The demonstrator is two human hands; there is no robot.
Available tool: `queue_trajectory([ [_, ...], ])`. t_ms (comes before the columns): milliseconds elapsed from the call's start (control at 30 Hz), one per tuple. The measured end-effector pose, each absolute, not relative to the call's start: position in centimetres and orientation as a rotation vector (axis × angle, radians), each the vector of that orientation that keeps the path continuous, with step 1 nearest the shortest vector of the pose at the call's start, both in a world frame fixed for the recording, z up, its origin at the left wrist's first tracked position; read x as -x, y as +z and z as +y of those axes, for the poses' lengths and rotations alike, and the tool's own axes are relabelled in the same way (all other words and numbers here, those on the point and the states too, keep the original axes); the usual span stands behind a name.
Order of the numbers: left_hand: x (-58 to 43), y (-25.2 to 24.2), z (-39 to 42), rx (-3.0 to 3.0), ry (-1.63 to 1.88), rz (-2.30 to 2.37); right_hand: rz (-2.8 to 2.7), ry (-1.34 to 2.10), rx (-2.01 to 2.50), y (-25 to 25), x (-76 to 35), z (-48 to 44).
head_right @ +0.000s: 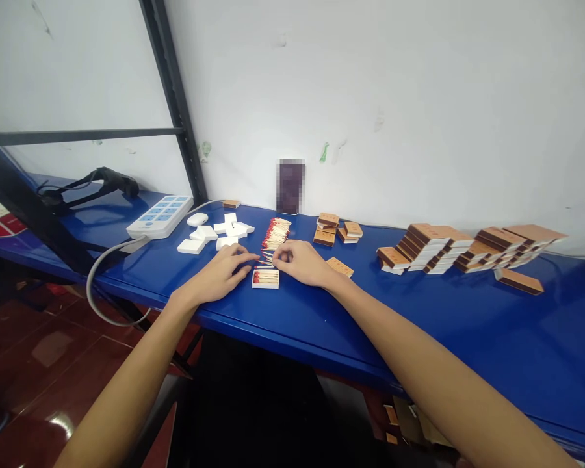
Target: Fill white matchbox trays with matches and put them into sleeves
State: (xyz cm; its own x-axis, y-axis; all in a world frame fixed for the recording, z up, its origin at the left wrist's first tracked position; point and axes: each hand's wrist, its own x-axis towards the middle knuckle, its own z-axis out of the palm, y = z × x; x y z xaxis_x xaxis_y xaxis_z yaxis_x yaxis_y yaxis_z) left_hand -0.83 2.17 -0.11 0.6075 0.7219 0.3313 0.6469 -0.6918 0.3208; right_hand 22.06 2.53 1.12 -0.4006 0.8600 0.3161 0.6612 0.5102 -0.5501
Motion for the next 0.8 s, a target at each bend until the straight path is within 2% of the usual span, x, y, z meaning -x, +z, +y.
queue_trajectory([
  [800,0.87,-0.23,2.35,-2.663,0.659,1.095,-2.185,0.489,1.280,1.23,-22.05,2.51],
])
